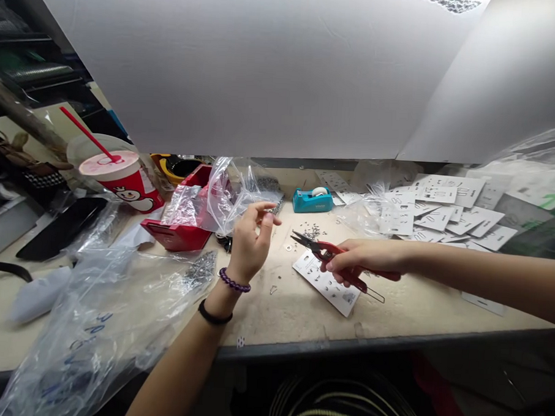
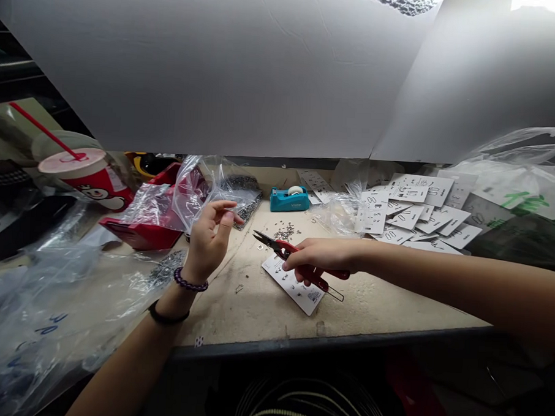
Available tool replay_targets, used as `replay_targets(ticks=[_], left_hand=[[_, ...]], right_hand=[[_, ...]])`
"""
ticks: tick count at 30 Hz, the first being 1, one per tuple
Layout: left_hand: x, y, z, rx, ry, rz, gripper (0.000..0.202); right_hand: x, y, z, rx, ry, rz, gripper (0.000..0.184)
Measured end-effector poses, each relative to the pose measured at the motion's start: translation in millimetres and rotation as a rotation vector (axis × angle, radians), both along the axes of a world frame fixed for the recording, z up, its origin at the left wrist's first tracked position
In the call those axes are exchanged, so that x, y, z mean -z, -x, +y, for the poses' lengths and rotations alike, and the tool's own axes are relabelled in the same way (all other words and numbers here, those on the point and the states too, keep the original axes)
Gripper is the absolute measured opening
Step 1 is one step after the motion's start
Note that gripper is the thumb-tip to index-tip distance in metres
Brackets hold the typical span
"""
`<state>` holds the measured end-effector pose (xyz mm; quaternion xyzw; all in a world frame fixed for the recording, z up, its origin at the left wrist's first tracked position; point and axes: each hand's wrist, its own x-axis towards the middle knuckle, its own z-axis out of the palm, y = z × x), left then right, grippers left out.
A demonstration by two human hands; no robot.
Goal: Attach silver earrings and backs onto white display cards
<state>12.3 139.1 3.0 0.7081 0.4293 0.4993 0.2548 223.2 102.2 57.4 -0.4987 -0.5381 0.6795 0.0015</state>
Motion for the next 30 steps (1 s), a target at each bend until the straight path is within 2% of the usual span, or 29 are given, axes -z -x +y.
replay_targets(ticks=[2,4,7,10,12,13,14,16,18,20,25,30], left_hand=[[-2.2,0,-2,0.238,0.165,-0.007,0.031],[-3.0,-2,-4,0.415,0.271,-0.005,0.042],[-2.4,-5,-4,0.464,0.317,-0.033,0.045],[-3.0,-2,-1,0.359,0.317,-0.101,0.043],[-4.4,2,2,0.183,0.267,-0.060,0.037],[-5.0,5,4,0.069,0.219,0.030,0.032],[-5.3,8,5,-0.047,0.167,0.170,0.030],[-4.7,12,7,-0.230,0.082,0.510,0.032],[-2.9,12,8,-0.295,0.024,0.758,0.029],[-0.9,10,6,-0.259,-0.014,0.837,0.031],[3.9,1,2,-0.141,0.068,0.860,0.033],[16.9,-9,0,0.258,-0.015,0.802,0.024]], right_hand=[[0.2,0,-1,0.015,0.021,-0.002,0.018],[-0.3,0,-3,0.025,0.034,-0.004,0.022],[-1.4,0,-3,0.019,0.042,0.002,0.027],[-3.7,-2,-3,-0.004,0.030,0.009,0.028],[-6.0,-6,-4,-0.066,-0.024,-0.057,0.027],[-7.1,-8,-4,-0.120,-0.085,-0.145,0.028],[-7.9,-11,-4,-0.184,-0.185,-0.273,0.029],[-8.3,-17,-5,-0.323,-0.483,-0.597,0.031],[-6.7,-23,-5,-0.437,-0.761,-0.871,0.032],[-4.2,-28,-4,-0.516,-0.860,-1.005,0.034],[0.0,-30,0,-0.642,-0.848,-1.058,0.034],[-0.5,-24,7,-0.716,-0.918,-1.041,0.036]])
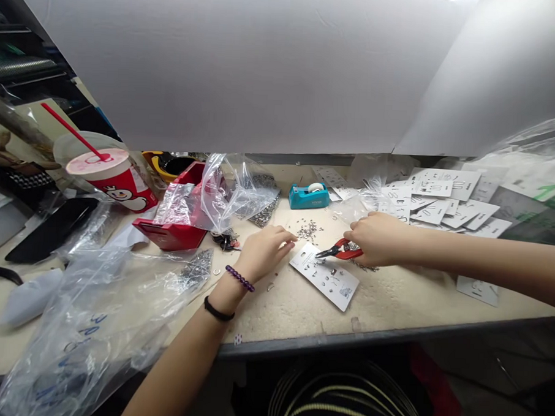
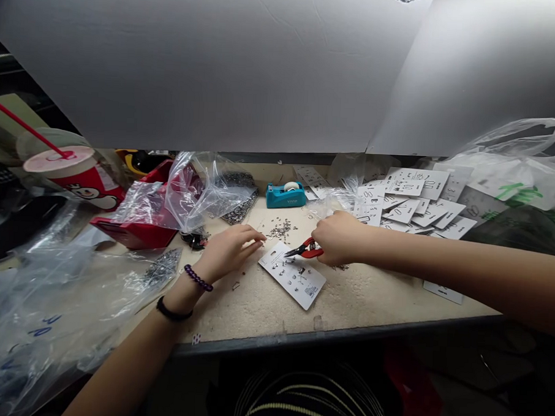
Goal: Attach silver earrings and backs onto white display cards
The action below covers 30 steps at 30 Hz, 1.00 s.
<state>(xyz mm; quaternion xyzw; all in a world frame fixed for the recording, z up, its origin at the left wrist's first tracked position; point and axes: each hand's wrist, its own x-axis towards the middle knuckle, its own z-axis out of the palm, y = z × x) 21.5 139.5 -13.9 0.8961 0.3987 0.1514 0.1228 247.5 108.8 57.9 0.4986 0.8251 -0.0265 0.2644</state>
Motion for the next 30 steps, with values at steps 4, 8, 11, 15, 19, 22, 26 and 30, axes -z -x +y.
replay_targets(ticks=[4,8,11,15,19,22,26,30], left_hand=[[9.6,-8,1,0.175,0.101,0.015,0.023],[13.2,-12,1,0.209,0.144,-0.002,0.021],[14.4,-14,1,0.201,0.145,-0.011,0.020],[16.0,-15,0,0.220,0.135,-0.054,0.018],[16.4,-15,0,0.234,0.110,-0.058,0.018],[16.2,-16,-1,0.235,0.098,-0.047,0.018],[16.0,-17,-2,0.235,0.098,-0.050,0.018],[15.9,-17,-2,0.232,0.106,-0.042,0.018]], right_hand=[[-3.3,8,5,-0.050,0.011,-0.045,0.029],[-4.7,15,10,-0.106,0.018,-0.085,0.020],[-3.1,18,12,-0.146,0.008,-0.094,0.019],[-1.5,21,14,-0.185,-0.002,-0.080,0.016],[-4.0,26,14,-0.189,0.019,-0.069,0.014],[-6.2,30,12,-0.208,0.033,-0.115,0.015],[-4.0,28,10,-0.238,0.036,-0.128,0.016],[1.0,21,11,-0.200,0.032,-0.110,0.020]])
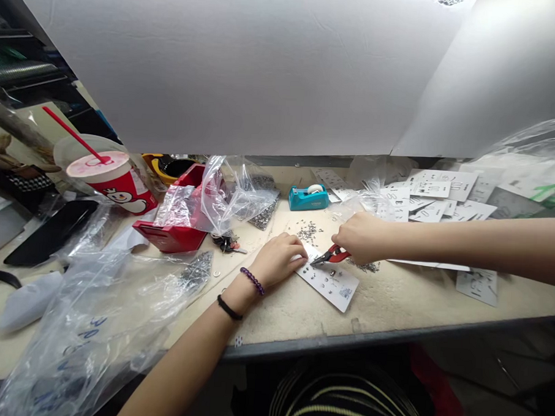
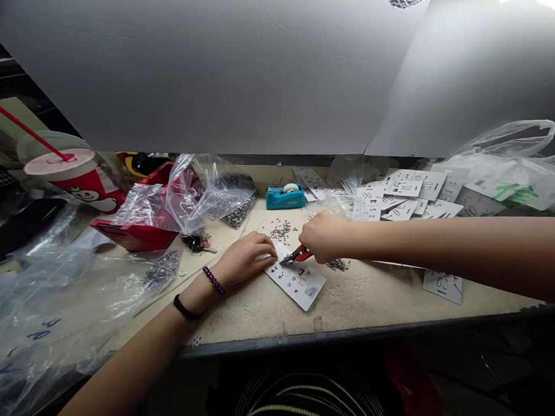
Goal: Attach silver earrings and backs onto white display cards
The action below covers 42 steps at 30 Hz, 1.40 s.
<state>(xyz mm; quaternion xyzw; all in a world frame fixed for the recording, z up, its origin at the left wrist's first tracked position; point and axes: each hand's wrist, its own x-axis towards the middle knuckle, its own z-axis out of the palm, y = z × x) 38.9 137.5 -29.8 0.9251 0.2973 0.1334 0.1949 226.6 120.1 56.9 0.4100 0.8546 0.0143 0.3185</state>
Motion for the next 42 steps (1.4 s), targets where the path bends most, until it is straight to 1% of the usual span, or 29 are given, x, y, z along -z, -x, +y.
replay_targets(ticks=[3,10,14,17,21,26,29,31,33,35,37,39,42], left_hand=[[0.7,1,0,0.001,-0.006,-0.004,0.018],[1.6,1,1,0.012,0.004,-0.020,0.018],[-1.8,3,1,-0.021,0.001,-0.030,0.017],[-6.1,7,4,-0.094,-0.013,-0.074,0.018],[-12.2,19,11,-0.191,-0.044,-0.093,0.019],[-20.1,34,20,-0.326,-0.206,-0.113,0.022],[-22.8,41,23,-0.396,-0.285,-0.109,0.023],[-22.8,44,24,-0.484,-0.320,-0.099,0.023],[-21.7,46,25,-0.577,-0.343,-0.092,0.025],[-20.9,47,25,-0.639,-0.364,-0.078,0.027],[-21.0,46,24,-0.649,-0.381,-0.057,0.030],[-21.7,43,22,-0.611,-0.393,-0.050,0.028],[-22.6,35,17,-0.505,-0.379,-0.036,0.027]], right_hand=[[0.6,-3,1,0.025,-0.005,-0.003,0.020],[-5.3,-7,-1,0.065,-0.022,0.009,0.021],[-6.2,-10,1,0.078,-0.066,0.021,0.019],[-5.8,-8,9,0.060,-0.117,0.063,0.018],[-10.9,5,27,-0.027,-0.199,0.138,0.015],[-25.4,22,44,-0.079,-0.277,0.154,0.015],[-29.5,19,47,-0.122,-0.378,0.155,0.023],[-29.1,11,45,-0.162,-0.465,0.158,0.027],[-27.4,1,40,-0.173,-0.524,0.181,0.030],[-26.1,-7,31,-0.140,-0.539,0.223,0.034],[-28.2,-15,18,-0.075,-0.544,0.272,0.040],[-35.7,-26,2,0.026,-0.565,0.338,0.048],[-55.5,-56,-30,0.267,-0.593,0.460,0.055]])
